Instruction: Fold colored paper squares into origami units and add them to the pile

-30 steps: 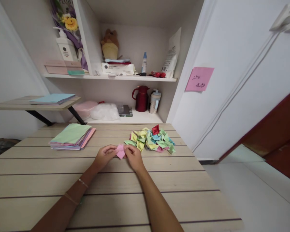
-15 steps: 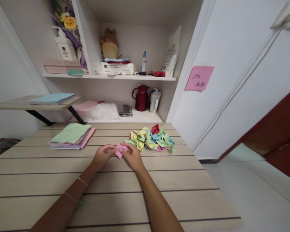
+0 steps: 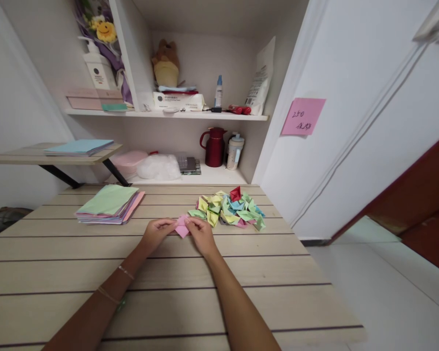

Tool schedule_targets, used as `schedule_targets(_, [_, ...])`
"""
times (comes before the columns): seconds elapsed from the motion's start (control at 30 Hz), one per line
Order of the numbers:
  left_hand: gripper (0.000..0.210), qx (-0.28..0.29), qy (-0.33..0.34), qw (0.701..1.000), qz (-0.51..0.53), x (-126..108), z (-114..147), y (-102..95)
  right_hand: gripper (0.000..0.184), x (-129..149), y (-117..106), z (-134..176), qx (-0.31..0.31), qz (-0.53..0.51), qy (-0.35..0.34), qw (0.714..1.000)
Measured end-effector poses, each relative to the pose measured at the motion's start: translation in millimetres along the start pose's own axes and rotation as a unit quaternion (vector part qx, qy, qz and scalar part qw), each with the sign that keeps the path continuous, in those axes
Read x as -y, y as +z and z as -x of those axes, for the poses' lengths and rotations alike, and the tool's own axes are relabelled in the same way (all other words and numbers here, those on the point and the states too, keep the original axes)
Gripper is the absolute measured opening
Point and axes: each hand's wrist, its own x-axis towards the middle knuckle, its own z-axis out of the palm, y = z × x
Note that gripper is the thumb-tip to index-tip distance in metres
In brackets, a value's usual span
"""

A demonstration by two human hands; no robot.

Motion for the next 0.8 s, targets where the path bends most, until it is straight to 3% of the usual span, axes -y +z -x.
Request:
schedule_targets(0.17, [0.029, 0.017, -0.016, 0.999, 0.043, -2.8, 1.4, 2.4, 0.057, -2.6, 2.1, 0.5, -0.016, -0.081, 0.025, 0.996])
schedule_targets(0.3, [0.044, 0.03, -0.025, 0.998, 0.053, -2.1, 1.6, 1.9, 0.039, -3.6, -0.1, 0.6, -0.023, -0.025, 0.011, 0.999])
schedule_targets(0.43, [0.04, 0.032, -0.024, 0.998, 0.044, 2.5, 0.6, 1.0, 0.034, -1.3, -3.3, 1.2, -0.018, 0.061, -0.003, 0.998])
schedule_targets(0.63, [0.038, 0.008, -0.02, 0.999, 0.029, 5.6, -0.2, 1.2, 0.027, 4.8, -3.0, 1.9, 0.012, 0.134, -0.078, 0.988])
schedule_targets(0.8, [0.035, 0.02, -0.042, 0.998, 0.031, 4.5, -0.2, 0.8, 0.028, -1.3, 0.2, 2.0, -0.008, 0.055, -0.007, 0.998])
